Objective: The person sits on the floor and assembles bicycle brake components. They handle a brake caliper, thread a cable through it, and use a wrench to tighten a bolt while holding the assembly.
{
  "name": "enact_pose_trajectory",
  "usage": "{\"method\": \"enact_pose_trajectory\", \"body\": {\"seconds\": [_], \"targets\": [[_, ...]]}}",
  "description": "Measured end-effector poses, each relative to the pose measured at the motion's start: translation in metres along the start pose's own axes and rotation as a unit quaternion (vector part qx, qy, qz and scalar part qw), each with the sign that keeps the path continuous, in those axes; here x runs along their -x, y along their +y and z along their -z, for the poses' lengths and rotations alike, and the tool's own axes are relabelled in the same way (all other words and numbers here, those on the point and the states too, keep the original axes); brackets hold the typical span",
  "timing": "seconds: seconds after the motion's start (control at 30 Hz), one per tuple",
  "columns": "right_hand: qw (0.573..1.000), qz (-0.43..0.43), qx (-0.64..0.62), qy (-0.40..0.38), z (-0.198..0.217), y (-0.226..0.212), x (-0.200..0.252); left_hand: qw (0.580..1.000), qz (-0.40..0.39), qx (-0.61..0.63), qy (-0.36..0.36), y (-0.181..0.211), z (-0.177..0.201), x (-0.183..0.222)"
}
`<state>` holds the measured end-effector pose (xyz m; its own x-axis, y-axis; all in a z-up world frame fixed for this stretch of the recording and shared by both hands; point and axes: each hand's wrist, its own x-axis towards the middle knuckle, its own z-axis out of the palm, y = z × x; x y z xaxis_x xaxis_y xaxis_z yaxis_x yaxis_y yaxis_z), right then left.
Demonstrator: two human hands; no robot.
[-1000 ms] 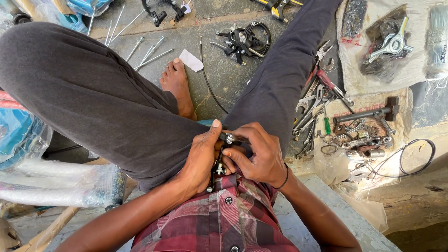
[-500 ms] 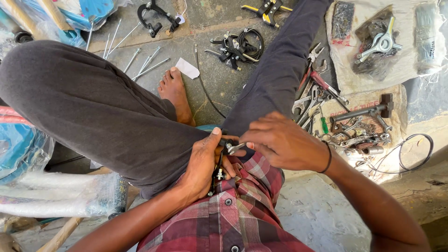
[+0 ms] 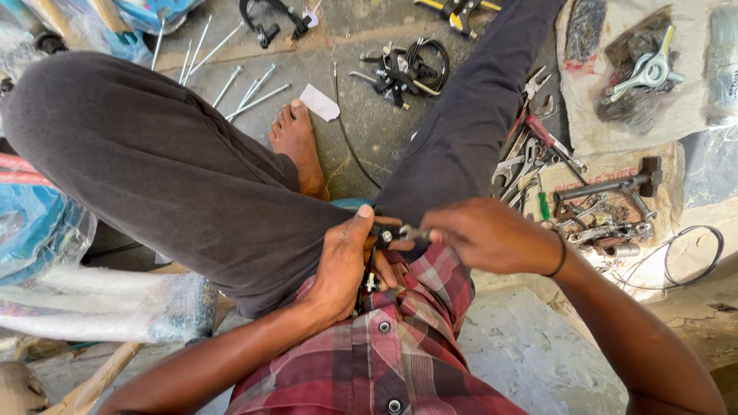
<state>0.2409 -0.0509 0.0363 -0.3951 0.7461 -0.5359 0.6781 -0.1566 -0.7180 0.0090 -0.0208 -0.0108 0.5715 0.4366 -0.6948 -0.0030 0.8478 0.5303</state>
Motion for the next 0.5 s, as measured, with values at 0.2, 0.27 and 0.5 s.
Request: {"method": "enact_pose_trajectory", "body": {"seconds": [0.2, 0.27, 0.5], "targets": [[0.981, 0.107, 0.131, 0.095, 0.021, -0.020, -0.002, 0.999, 0.019, -0.025, -0.011, 0.003, -0.006, -0.003], [0.977, 0.075, 0.196, 0.043, 0.030, -0.029, -0.014, 0.999, 0.016, -0.038, -0.016, 0.002, -0.007, -0.003], [0.989, 0.026, 0.136, -0.041, 0.030, 0.002, -0.036, 0.999, 0.037, -0.013, 0.022, -0.002, -0.008, -0.010]]}}
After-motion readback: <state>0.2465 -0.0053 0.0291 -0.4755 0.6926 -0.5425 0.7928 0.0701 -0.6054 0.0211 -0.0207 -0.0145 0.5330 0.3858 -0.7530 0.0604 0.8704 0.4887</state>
